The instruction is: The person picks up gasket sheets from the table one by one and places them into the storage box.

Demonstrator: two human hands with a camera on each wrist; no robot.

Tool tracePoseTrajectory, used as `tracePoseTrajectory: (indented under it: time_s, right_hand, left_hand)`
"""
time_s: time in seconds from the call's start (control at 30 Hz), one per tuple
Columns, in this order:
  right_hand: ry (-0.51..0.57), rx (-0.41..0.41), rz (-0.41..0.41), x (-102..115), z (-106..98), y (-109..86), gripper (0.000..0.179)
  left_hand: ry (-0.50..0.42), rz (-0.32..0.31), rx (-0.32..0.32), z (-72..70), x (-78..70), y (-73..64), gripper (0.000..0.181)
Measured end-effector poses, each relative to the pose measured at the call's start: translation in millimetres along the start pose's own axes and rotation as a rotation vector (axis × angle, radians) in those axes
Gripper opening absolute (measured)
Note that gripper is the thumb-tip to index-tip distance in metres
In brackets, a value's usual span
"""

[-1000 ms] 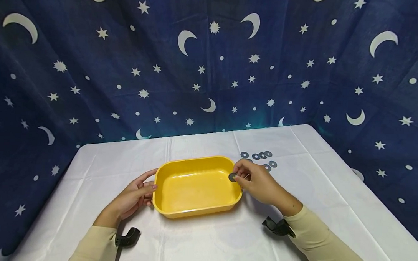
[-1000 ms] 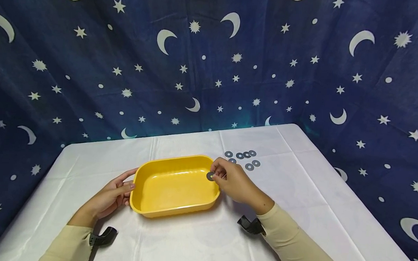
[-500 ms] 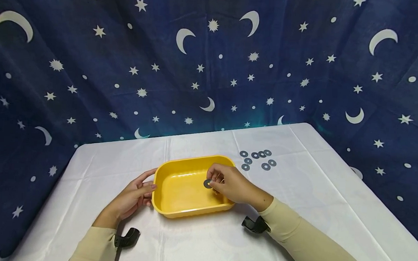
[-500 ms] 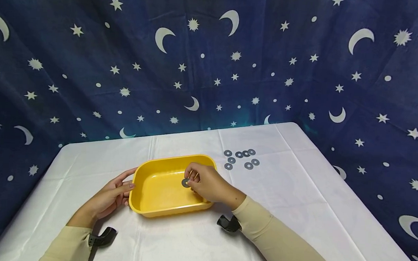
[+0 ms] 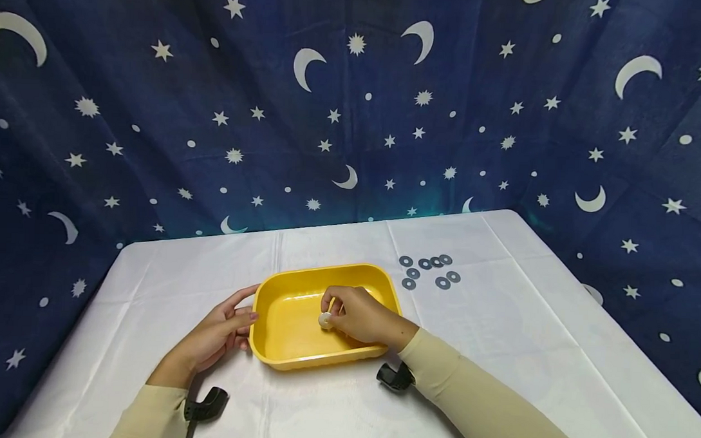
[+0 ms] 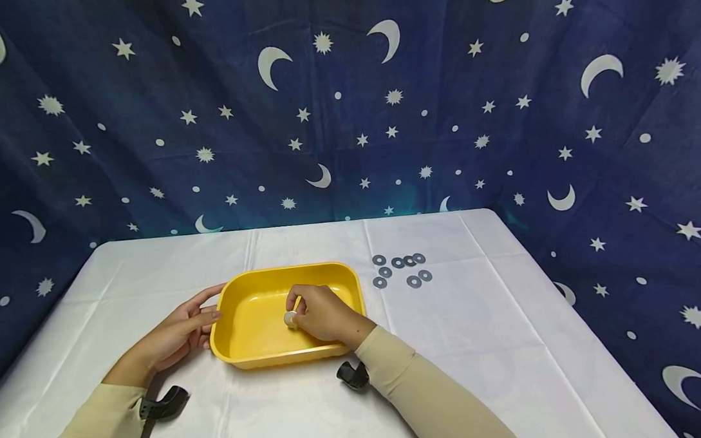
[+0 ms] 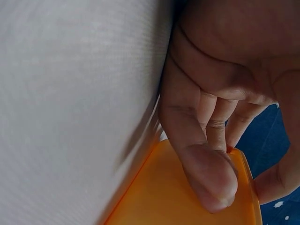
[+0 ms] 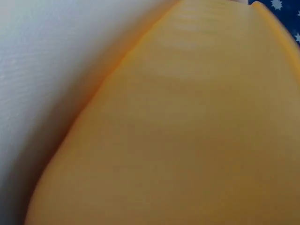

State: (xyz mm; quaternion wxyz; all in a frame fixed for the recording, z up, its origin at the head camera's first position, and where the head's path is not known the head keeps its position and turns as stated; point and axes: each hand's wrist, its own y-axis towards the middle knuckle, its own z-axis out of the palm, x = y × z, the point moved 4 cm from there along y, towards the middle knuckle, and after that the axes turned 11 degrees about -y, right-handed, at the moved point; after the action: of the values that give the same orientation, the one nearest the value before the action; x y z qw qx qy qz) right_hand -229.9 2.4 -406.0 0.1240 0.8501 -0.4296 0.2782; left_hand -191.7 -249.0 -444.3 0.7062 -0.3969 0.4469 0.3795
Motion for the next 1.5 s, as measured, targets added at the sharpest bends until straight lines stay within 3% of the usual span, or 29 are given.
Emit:
tracePoseTrajectory:
  time_s: [0.47, 0.77, 0.97, 1.23, 1.33, 1.5]
  right_hand:
    - [-0.063, 0.009, -0.004, -5.2, 8.2, 5.3, 0.014]
    - [-0.126, -0.006, -0.012, -4.4, 6.0, 6.5, 0.013]
    - [-0.174, -0.036, -0.032, -5.3, 6.7, 6.9, 0.013]
    - [-0.16, -0.029, 0.027, -7.0, 7.1, 8.3, 0.012]
    - [-0.158, -0.063, 0.036, -5.5, 1.7, 6.0, 0.009]
    - [-0.168, -0.197, 0.01, 0.1, -19.7, -5.5, 0.005]
  left_hand:
    - [0.01, -0.014, -0.013, 2.2, -0.8, 0.4, 0.057]
    - [-0.001, 0.034, 0.054, 3.3, -2.2, 1.4, 0.057]
    - [0.007, 0.01, 0.029, 3.4, -1.8, 0.7, 0.058]
    - [0.003, 0.004, 0.022, 2.6, -2.2, 1.1, 0.058]
    - [-0.004, 0.012, 0.029, 3.2, -2.1, 1.3, 0.058]
    - [-0.008, 0.017, 0.032, 3.8, -2.4, 0.4, 0.057]
